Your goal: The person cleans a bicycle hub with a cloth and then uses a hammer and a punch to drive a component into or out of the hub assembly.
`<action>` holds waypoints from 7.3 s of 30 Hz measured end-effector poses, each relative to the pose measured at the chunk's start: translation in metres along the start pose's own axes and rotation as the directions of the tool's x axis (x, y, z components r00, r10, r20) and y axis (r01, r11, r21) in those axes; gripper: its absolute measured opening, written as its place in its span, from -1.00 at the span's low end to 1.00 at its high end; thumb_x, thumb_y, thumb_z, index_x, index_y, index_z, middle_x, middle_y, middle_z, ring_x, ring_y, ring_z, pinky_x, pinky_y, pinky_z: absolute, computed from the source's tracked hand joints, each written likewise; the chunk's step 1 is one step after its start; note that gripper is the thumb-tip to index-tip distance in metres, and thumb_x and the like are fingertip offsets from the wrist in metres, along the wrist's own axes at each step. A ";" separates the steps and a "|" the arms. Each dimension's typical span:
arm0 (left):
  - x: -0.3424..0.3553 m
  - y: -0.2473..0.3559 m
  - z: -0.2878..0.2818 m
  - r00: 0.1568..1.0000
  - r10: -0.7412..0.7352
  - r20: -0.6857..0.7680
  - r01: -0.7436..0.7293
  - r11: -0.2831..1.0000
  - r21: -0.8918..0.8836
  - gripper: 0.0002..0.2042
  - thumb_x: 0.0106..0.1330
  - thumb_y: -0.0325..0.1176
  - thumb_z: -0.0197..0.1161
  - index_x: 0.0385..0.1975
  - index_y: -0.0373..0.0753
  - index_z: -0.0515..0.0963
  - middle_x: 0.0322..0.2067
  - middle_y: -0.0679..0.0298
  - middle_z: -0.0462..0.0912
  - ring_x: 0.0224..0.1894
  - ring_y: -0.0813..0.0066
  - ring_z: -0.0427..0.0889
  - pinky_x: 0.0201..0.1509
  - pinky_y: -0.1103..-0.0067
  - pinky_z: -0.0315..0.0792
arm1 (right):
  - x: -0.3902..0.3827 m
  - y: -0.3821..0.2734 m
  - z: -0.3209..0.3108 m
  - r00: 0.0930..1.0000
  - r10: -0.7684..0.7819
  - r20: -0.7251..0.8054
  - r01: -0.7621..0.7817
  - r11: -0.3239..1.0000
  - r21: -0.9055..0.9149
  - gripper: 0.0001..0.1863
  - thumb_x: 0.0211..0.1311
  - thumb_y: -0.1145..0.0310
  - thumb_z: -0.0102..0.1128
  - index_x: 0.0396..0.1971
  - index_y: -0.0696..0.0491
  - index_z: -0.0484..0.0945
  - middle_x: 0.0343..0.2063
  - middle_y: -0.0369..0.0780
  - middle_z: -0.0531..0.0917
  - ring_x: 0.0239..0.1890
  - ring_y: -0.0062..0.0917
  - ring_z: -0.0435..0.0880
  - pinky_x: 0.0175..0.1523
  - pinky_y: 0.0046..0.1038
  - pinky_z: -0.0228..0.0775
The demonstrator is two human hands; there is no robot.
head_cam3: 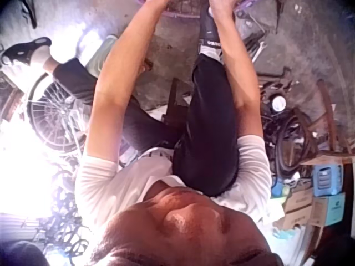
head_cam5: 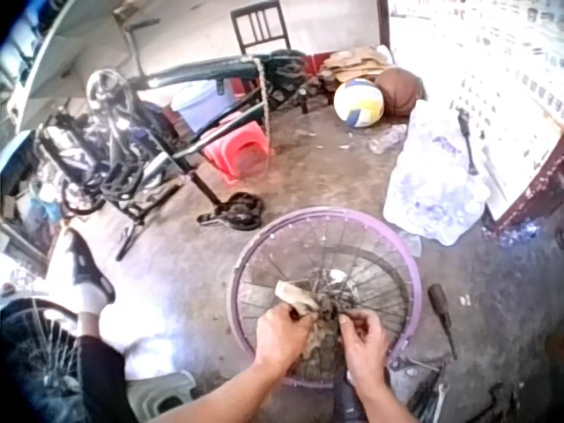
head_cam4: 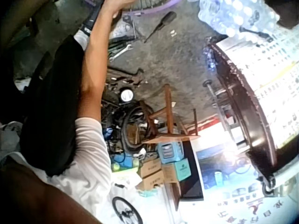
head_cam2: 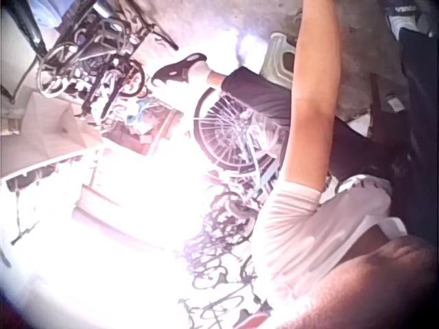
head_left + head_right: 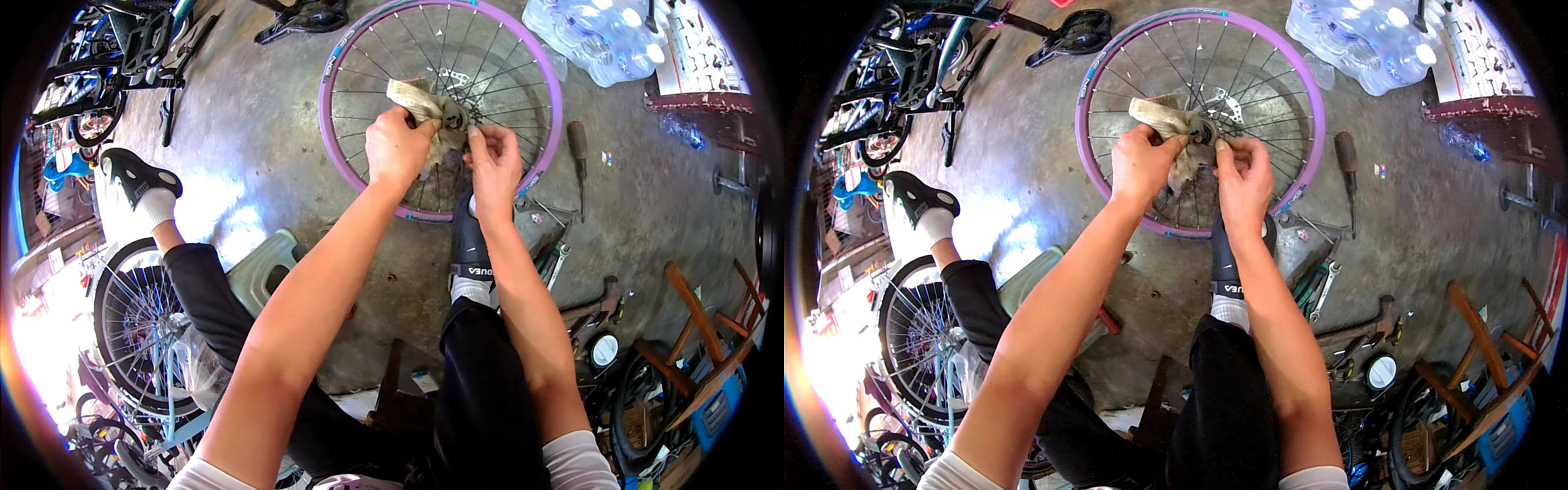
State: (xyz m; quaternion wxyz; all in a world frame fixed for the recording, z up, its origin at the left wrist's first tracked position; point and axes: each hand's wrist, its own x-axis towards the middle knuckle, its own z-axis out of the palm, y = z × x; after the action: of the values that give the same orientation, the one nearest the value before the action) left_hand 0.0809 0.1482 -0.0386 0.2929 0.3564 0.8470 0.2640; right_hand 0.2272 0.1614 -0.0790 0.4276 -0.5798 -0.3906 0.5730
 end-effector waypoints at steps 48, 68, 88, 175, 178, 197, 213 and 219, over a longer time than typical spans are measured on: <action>0.015 0.010 -0.013 0.991 0.104 0.088 -0.115 0.984 0.133 -0.66 0.08 -0.19 0.45 -0.32 -0.39 0.72 -0.30 -0.13 0.77 -0.16 -0.15 0.77 0.02 0.17 0.63 | 0.000 -0.006 0.015 0.960 0.278 -0.022 -0.279 0.954 -0.108 -0.68 0.38 0.26 0.37 -0.14 0.24 0.61 -0.46 -0.26 0.66 -0.55 -0.67 0.59 -0.47 -0.57 0.41; 0.038 0.035 -0.021 0.966 -0.007 0.258 -0.087 0.933 0.350 -0.69 0.12 -0.27 0.36 -0.23 -0.36 0.75 -0.18 -0.18 0.77 -0.05 -0.15 0.76 0.11 0.21 0.63 | 0.016 0.001 0.016 0.993 0.056 -0.104 -0.084 0.953 -0.292 -0.67 0.09 0.29 0.44 -0.39 0.29 0.64 -0.51 -0.07 0.75 -0.56 -0.43 0.74 -0.31 -0.37 0.57; 0.009 0.019 0.007 0.988 -0.155 0.009 0.153 0.984 0.092 -0.68 0.07 -0.35 0.32 -0.24 -0.46 0.72 -0.18 -0.26 0.75 -0.04 -0.22 0.75 0.15 0.18 0.59 | 0.050 -0.019 -0.008 0.951 -0.137 0.277 0.265 0.824 -0.501 -0.77 0.10 0.35 0.38 -0.49 0.21 0.55 -0.63 -0.15 0.67 -0.59 -0.49 0.65 -0.40 -0.40 0.47; -0.142 -0.206 -0.114 0.833 -0.162 0.529 -0.190 0.814 0.548 -0.67 0.35 -0.16 0.39 -0.04 -0.22 0.60 -0.16 0.07 0.74 -0.10 -0.04 0.74 -0.04 0.15 0.58 | -0.128 0.084 -0.192 0.896 -0.010 -0.443 -0.395 0.435 -0.809 -0.43 0.14 0.32 0.43 0.09 0.23 0.41 -0.04 0.14 0.63 0.05 0.13 0.61 0.16 -0.03 0.42; -0.141 -0.207 -0.113 0.829 -0.164 0.535 -0.177 0.830 0.528 -0.68 0.36 -0.15 0.38 -0.04 -0.22 0.60 -0.15 0.07 0.74 -0.09 -0.04 0.74 -0.04 0.15 0.58 | -0.130 0.090 -0.190 0.885 -0.051 -0.464 -0.388 0.470 -0.792 -0.45 0.14 0.34 0.42 0.08 0.23 0.43 -0.04 0.12 0.61 0.08 0.11 0.58 0.21 -0.05 0.40; -0.145 -0.254 -0.082 0.863 -0.318 0.392 -0.181 0.531 0.828 -0.54 0.33 -0.11 0.44 -0.05 -0.29 0.38 -0.07 0.00 0.63 -0.05 0.04 0.76 -0.04 0.29 0.68 | -0.112 0.046 -0.160 0.912 -0.237 -0.333 -0.024 0.782 -0.623 -0.64 0.40 0.17 0.35 -0.04 0.16 0.59 -0.42 -0.33 0.63 -0.45 -0.52 0.58 -0.31 -0.41 0.47; -0.142 -0.269 -0.070 0.833 -0.341 0.436 -0.264 0.448 0.854 -0.64 0.37 -0.29 0.28 0.02 -0.35 0.38 -0.06 -0.07 0.63 -0.05 0.07 0.78 -0.03 0.36 0.69 | -0.016 0.086 -0.135 0.598 0.643 -0.478 -0.352 0.747 0.564 -0.84 0.46 0.29 0.23 -0.30 -0.01 0.47 -0.47 -0.39 0.53 -0.55 -0.61 0.42 -0.49 -0.48 0.20; -0.142 -0.267 -0.071 0.821 -0.342 0.458 -0.288 0.444 0.849 -0.62 0.34 -0.30 0.29 0.02 -0.39 0.38 -0.05 -0.10 0.63 -0.05 0.07 0.78 -0.04 0.36 0.69 | -0.084 0.044 -0.177 0.957 0.169 0.235 -0.273 0.255 0.928 -0.84 0.52 0.29 0.13 -0.29 0.03 0.48 -0.61 -0.40 0.26 -0.55 -0.63 0.23 -0.39 -0.53 0.09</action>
State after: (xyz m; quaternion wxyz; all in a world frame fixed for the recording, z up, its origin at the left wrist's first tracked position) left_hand -0.0061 -0.1386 -0.1217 0.3028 0.5025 0.7312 -0.3481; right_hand 0.3989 0.0598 -0.0964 0.5856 -0.2342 0.0936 0.7704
